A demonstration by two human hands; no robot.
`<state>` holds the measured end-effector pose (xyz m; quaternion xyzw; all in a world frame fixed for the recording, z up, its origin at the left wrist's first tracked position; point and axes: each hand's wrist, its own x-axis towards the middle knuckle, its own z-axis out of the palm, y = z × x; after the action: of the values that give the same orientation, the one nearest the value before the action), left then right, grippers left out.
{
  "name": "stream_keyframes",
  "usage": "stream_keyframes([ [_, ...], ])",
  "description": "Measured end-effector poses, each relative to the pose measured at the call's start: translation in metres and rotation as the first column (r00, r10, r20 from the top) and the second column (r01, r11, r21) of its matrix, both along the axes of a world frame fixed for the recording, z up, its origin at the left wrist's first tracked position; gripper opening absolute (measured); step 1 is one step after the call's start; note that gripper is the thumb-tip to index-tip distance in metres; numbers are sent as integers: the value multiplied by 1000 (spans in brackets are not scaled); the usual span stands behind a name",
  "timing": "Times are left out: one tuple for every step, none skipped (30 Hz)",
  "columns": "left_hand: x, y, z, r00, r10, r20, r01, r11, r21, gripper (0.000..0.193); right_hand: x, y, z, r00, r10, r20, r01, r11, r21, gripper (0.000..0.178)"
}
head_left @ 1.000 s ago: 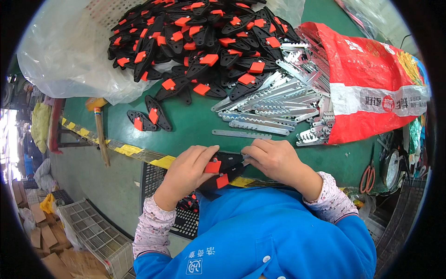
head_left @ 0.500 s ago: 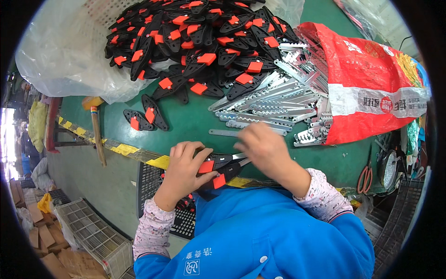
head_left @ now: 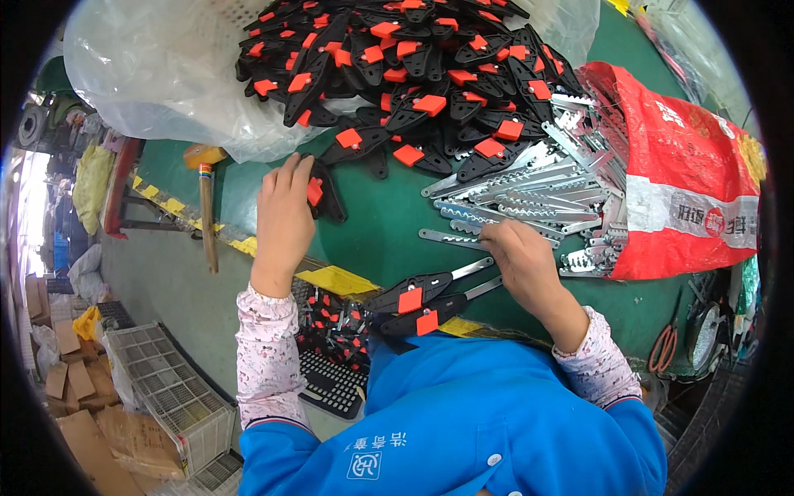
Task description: The person repeatedly picks up black plastic pieces with red inserts and metal blades from a green workbench, aligns them, and presses them together to form assembled units. The person places the finished assemblies into a white basket and continues the process with additional parts.
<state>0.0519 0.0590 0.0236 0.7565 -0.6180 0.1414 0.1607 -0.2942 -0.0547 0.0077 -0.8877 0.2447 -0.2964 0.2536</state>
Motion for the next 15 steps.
stream_keyframes([
  [3,-3,-3,999,-16,36,15,1000,21,38,0,2,4,1000,4,29,-6,999,50,14],
  [1,-6,-7,992,128,1,-128,990,65,42,0,3,6,998,7,58,-13,995,99,15],
  [-5,-11,-9,963,268,-25,-263,958,116,47,-1,3,6,998,0,62,-8,993,119,16],
  [-11,-16,-12,914,403,-43,-391,904,170,52,-2,4,5,998,-6,67,-3,990,138,16],
  [-17,-19,-14,917,398,-23,-387,902,190,56,-3,4,5,997,-12,71,1,987,158,17],
  [-25,-22,-18,921,390,-7,-380,901,209,60,-4,6,5,997,-25,71,11,979,202,17],
  [-33,-22,-21,924,382,10,-374,899,227,64,-3,8,6,997,-39,71,20,969,246,18],
  [-40,-21,-23,957,283,-68,-269,950,159,59,-3,10,6,996,-52,71,29,957,289,19],
  [-47,-19,-25,975,173,-139,-163,983,83,54,-3,10,6,998,-42,54,24,957,291,19],
  [-54,-15,-27,978,57,-201,-59,998,-2,51,-4,10,6,999,-32,36,20,957,291,20],
  [-62,-10,-30,966,-64,-252,41,995,-94,49,-5,10,7,1000,-22,19,15,957,291,20],
  [-71,-1,-40,886,-106,-451,54,991,-125,46,-5,10,8,1000,-13,23,6,962,273,20],
  [-73,8,-38,855,-225,-467,207,974,-90,49,-5,9,8,999,-23,25,15,961,277,19],
  [-78,15,-37,857,-258,-445,247,965,-84,48,-5,9,9,999,-32,27,23,959,281,19],
  [-80,19,-35,861,-286,-420,281,957,-75,47,-5,9,10,999,-35,32,24,958,285,19],
])
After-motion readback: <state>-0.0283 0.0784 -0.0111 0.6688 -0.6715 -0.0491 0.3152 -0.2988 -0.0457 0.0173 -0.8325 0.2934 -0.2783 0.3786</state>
